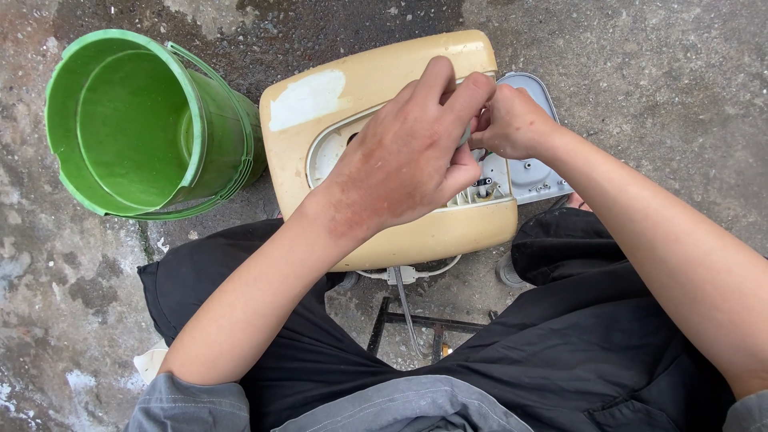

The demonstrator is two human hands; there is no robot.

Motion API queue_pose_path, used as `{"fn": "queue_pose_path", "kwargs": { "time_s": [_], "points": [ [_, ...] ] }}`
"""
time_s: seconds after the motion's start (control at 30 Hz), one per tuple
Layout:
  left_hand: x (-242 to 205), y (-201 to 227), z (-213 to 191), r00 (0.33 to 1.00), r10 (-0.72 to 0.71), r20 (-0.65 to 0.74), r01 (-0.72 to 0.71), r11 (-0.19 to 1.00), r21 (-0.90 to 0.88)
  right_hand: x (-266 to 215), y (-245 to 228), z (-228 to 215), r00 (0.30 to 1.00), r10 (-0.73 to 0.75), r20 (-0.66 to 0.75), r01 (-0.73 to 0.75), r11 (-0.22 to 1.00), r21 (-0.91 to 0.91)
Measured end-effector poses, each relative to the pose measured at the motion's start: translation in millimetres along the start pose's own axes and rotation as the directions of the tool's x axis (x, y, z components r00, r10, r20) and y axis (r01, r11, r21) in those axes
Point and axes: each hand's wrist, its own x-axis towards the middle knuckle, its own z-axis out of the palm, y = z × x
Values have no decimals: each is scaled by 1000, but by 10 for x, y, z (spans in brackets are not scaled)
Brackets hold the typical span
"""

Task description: The person is using a screwdriver to secure wire connections and adjust internal components of a disassembled appliance.

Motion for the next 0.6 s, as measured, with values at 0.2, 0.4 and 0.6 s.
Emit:
{"fn": "queue_pose_path", "kwargs": {
  "time_s": [0.2, 0.4, 0.6],
  "points": [
    [53, 47, 1, 998, 62, 29, -54, 971, -234, 2, -68, -89, 1000, -21, 18, 22, 999, -37],
    [75, 3, 101, 995, 93, -22, -95, 987, -129, -76, -145, -233, 995, -75, 58, 78, 996, -37],
    [114, -74, 129, 995, 81, -50, -91, 965, -245, -631, -616, -801, 954, -291, 70, 285, 955, 80]
  ]
}}
